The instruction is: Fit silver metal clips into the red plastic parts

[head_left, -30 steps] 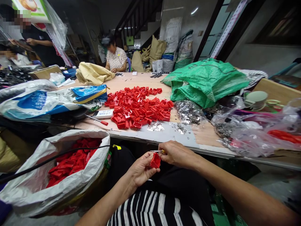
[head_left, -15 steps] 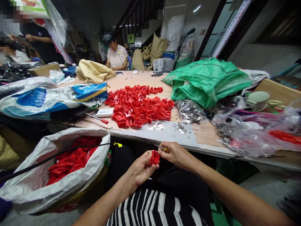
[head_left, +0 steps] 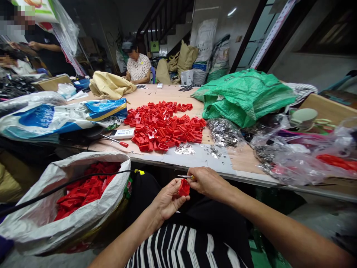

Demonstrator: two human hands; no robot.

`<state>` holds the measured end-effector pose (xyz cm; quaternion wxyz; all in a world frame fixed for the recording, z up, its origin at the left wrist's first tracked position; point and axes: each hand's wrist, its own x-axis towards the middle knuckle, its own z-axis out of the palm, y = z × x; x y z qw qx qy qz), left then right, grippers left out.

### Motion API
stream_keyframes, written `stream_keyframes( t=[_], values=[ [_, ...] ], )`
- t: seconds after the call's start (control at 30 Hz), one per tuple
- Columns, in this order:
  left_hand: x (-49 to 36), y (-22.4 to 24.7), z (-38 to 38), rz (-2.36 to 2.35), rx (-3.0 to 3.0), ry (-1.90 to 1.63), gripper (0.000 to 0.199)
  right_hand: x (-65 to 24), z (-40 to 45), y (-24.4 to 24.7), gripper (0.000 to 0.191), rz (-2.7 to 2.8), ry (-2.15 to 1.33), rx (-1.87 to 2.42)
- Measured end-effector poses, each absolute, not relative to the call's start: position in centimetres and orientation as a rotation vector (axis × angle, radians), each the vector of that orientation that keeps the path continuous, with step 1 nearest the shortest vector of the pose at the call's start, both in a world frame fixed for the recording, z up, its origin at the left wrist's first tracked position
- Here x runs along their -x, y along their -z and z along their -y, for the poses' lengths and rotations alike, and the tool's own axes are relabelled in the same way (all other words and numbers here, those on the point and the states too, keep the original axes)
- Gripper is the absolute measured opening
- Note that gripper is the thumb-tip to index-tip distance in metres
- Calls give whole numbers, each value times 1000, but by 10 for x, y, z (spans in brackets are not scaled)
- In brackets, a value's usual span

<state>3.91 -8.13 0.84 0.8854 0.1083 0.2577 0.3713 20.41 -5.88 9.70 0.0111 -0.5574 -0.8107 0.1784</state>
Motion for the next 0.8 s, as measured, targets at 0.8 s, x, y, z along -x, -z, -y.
stream_keyframes(
  t=[0.8],
  values=[
    [-41, -12, 80, -564, -70, -782, 9, -207, 52, -98, 17, 2439, -755, 1611]
  ],
)
